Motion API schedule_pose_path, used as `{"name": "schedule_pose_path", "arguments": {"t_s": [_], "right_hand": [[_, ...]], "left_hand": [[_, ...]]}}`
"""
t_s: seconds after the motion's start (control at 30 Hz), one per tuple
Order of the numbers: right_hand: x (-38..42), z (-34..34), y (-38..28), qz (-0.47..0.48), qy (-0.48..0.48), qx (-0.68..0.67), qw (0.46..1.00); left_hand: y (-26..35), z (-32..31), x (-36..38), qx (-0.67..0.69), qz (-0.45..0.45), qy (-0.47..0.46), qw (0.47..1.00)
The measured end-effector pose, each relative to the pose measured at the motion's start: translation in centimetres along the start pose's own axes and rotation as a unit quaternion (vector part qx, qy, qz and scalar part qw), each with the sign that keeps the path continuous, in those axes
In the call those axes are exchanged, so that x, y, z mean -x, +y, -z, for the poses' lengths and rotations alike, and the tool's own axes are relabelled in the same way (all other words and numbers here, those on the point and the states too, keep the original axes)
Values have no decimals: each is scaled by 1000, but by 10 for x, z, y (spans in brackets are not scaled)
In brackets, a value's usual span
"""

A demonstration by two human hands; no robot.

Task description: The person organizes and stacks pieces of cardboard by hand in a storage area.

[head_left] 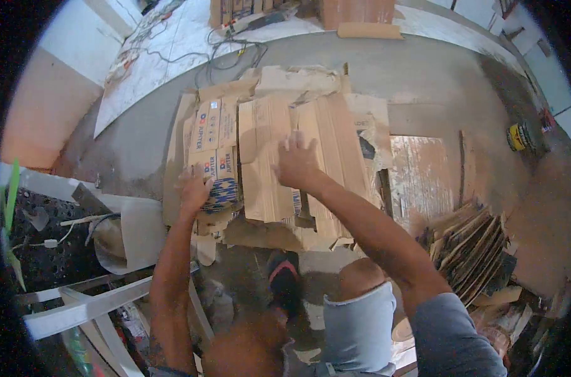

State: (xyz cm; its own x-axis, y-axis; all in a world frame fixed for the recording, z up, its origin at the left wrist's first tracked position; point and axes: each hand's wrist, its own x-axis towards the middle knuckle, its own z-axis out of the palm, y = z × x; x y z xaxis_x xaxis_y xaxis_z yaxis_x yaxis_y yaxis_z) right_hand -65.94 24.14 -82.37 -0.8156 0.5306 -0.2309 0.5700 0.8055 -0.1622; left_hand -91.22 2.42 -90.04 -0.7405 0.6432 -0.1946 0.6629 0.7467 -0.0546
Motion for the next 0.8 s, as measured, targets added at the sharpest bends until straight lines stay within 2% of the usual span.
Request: {"name": "schedule_pose_path", "arguments": {"t_s": [0.13,0.2,0.27,0.33,0.37,0.47,0.57,0.67,0.73,0.8], "right_hand": [[58,11,80,-140,27,-62,988],[93,-2,105,-304,51,-160,938],[129,-12,119,-305,-7,-209,929],[125,-84,153,-78,-25,-105,991],[119,-121,163,39,-34,-48,998],[129,-181,156,41,176,-65,981],[141,-180,135,99,346,-275,892],[108,-220,137,-5,163,-233,959],[131,-170,135,0,129,-303,944],[166,-96,136,-38,81,-292,952]], "left_hand": [[25,58,28,31,23,-5,999],[40,75,38,66,-7,-22,998],[49,83,36,111,-66,-38,991],[82,128,66,129,-151,-28,980],[101,155,89,138,-190,-26,972],[155,243,158,133,-282,-75,947],[193,296,222,78,-349,-88,930],[219,320,270,2,-432,-98,897],[233,331,294,25,-458,-124,880],[247,322,305,47,-476,-147,866]]}}
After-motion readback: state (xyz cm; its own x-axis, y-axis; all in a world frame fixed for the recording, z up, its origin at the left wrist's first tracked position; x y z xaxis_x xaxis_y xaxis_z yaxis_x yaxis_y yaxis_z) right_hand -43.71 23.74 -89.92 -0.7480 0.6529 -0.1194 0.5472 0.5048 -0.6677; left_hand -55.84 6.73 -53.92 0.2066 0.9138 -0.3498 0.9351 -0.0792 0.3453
